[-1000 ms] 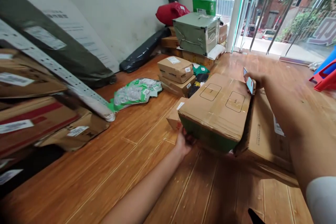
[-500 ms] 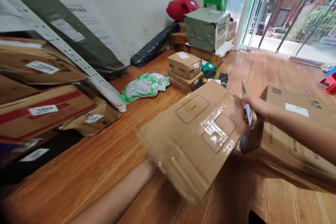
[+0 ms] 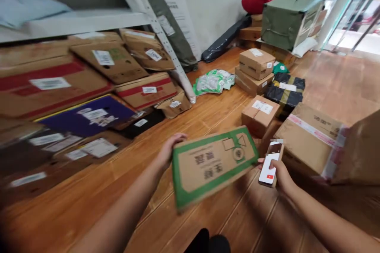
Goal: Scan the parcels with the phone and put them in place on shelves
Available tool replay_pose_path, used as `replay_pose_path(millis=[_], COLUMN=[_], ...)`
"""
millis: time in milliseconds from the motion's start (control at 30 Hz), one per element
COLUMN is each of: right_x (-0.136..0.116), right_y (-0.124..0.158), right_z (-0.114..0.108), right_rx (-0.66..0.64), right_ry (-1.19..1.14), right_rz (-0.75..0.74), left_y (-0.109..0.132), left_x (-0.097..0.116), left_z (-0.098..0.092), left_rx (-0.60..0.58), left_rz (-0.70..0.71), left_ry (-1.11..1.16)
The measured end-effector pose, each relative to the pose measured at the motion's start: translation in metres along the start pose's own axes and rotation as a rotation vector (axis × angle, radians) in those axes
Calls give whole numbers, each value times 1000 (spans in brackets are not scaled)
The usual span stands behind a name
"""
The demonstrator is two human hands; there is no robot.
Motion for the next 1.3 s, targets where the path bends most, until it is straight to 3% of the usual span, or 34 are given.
replay_pose_path(millis=[167,300,367,433,600,700,833,933,1000,1167,1300], right_x=[38,53,68,87,130,137,130,129,132,150,155], right_y=[-27,-46,-54,-54,-20,-1,-7,-22,-27,-36,-63], right_z=[-20,0,8,2,-61,-87,-78,-60,-52,-30,-9], right_rx=[-96,-177,-158,-100,-52,-41,92,110,74,-232,-399], right_ry=[53,141,166,171,345,379,294,268,293,352,316], right_rz=[-38,8,49,70,156,209,261,259,193,49,-141], left_y=[14,40,60,87,164,203,231,226,208,148,134], left_x=[-46,-52,-49,-45,-36,-37,-33,-28,-28,-33,-42], left_z=[-44,-61,-61,-59,-51,-46,-39,-40,-47,-63,-79], left_rx=[124,147,202,251,305,347,326,310,323,318,379], left_rz=[-109,8,73,153,287,240,355,494,496,413,347], left_ry=[-56,-140,-146,-162,-149,-110,-156,-243,-279,-416,-557])
Point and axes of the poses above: each hand's wrist, its own y-axis away from the middle knuckle, its own z-axis out of the palm, x = y × z, the point moved 3 cm from there along -y, towards the middle knuckle, and after that the axes turned 8 degrees about z, right-handed, at the moved point
